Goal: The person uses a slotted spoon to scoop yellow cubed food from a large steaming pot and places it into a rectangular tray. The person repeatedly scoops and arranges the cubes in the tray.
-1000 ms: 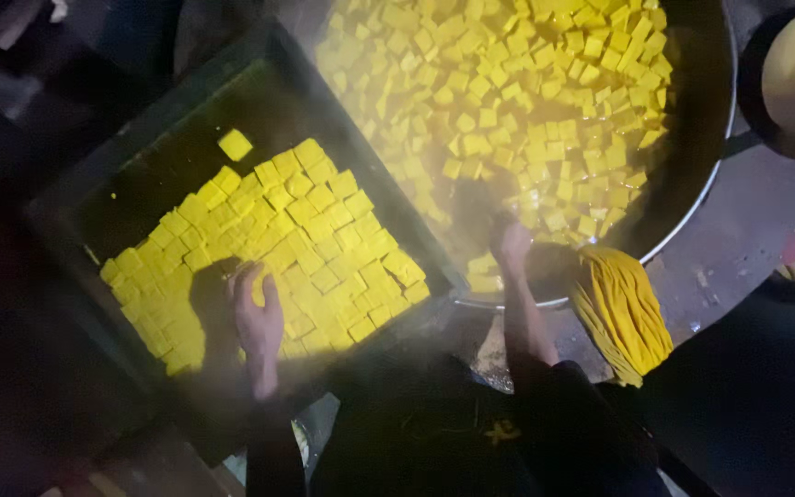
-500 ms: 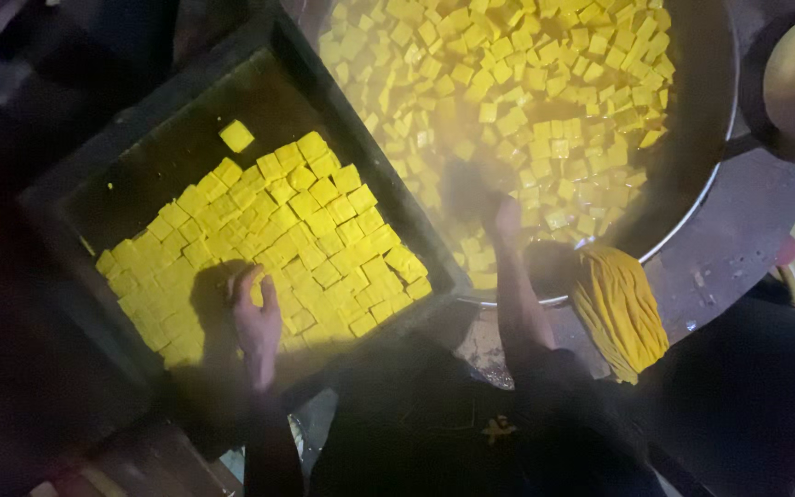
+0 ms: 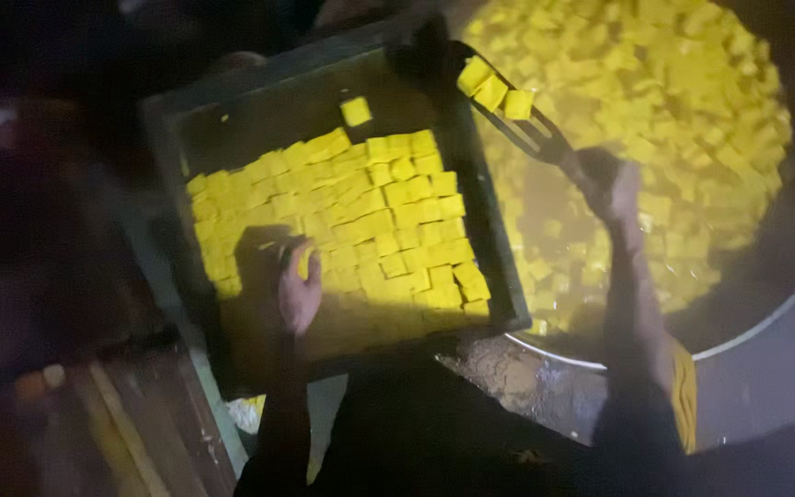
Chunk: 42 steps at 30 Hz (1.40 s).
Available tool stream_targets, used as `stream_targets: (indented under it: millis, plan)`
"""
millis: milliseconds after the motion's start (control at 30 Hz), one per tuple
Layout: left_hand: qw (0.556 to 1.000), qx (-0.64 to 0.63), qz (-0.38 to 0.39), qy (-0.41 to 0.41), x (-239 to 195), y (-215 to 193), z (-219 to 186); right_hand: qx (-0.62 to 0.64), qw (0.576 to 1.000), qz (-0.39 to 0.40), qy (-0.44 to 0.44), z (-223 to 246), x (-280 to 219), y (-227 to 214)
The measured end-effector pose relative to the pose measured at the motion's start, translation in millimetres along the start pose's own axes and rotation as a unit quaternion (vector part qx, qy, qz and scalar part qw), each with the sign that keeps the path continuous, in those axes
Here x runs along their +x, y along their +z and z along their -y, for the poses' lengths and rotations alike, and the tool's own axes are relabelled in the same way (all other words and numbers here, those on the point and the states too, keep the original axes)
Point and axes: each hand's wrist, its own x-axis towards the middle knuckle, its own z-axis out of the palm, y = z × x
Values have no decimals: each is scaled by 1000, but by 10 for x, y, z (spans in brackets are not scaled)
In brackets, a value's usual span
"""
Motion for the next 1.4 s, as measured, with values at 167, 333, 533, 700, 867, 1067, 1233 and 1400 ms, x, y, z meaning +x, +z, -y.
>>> stream_targets:
  millis: [167, 333, 533, 700, 867, 1067, 1233, 1400]
  plan:
    - [995, 34, -55, 74, 103, -64, 223, -256, 942, 99, -192, 582, 909, -95]
    - [992, -83, 38, -84, 647, 130, 223, -408, 883, 193, -127, 945, 1400, 177]
    - [983, -112, 21, 145, 2347, 1256, -125, -439, 847, 103, -283, 1414, 1235, 0]
    - [961, 77, 72, 255, 2766, 1571, -253, -533, 806, 159, -200, 1921, 1050, -357]
    - [951, 118, 147, 244, 2551, 1567, -243, -493, 823, 134, -250, 1755, 798, -443]
    - [918, 29, 169, 359, 2712, 1882, -867, -259, 949, 21, 176, 1234, 119, -75]
    - [919, 82, 229, 309, 2741, 1876, -1246, -122, 948, -139, 259, 377, -1489, 101]
    - [879, 158, 219, 393, 2510, 1673, -1418, -51, 878, -192, 435, -259, -2855, -73]
